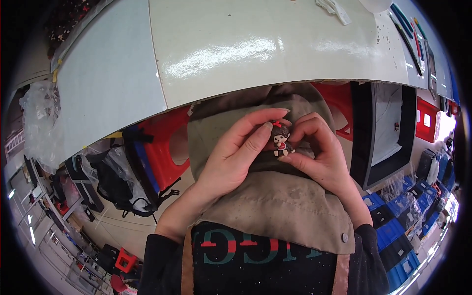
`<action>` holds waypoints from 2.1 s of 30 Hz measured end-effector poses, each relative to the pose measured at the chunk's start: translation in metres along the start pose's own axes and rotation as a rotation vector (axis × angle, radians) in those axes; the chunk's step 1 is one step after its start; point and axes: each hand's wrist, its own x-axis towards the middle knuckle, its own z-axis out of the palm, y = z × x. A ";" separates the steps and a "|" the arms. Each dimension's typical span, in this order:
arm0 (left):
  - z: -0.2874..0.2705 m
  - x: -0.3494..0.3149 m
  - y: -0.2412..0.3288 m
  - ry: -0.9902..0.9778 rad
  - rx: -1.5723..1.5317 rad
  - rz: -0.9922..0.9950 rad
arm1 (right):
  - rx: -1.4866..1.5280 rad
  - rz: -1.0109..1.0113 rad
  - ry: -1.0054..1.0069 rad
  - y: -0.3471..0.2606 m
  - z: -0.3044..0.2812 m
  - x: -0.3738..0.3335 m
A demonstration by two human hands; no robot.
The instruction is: Manufacturing and assembling small plastic toy figurines at a factory workbench.
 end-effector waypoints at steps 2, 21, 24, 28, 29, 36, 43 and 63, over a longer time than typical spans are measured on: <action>-0.001 0.000 -0.001 0.012 0.009 -0.004 | -0.017 0.013 -0.003 -0.002 0.000 0.001; -0.002 0.001 -0.003 0.071 -0.082 -0.054 | 0.014 0.027 0.039 0.002 0.005 0.001; -0.001 0.001 -0.002 0.059 -0.098 -0.057 | 0.011 0.019 0.040 0.004 0.005 0.001; -0.001 0.002 -0.003 0.070 -0.090 -0.050 | -0.018 -0.032 0.057 0.004 0.004 0.003; -0.002 0.002 -0.004 0.065 -0.101 -0.055 | -0.017 -0.033 0.049 0.004 0.004 0.004; -0.002 0.003 -0.004 0.026 -0.152 -0.068 | -0.172 -0.093 0.013 -0.003 0.003 0.009; 0.008 0.004 0.004 0.040 -0.197 -0.089 | -0.278 -0.159 -0.012 -0.011 0.004 0.015; 0.009 0.002 0.001 -0.016 -0.144 -0.065 | -0.352 -0.149 -0.081 -0.010 0.004 0.020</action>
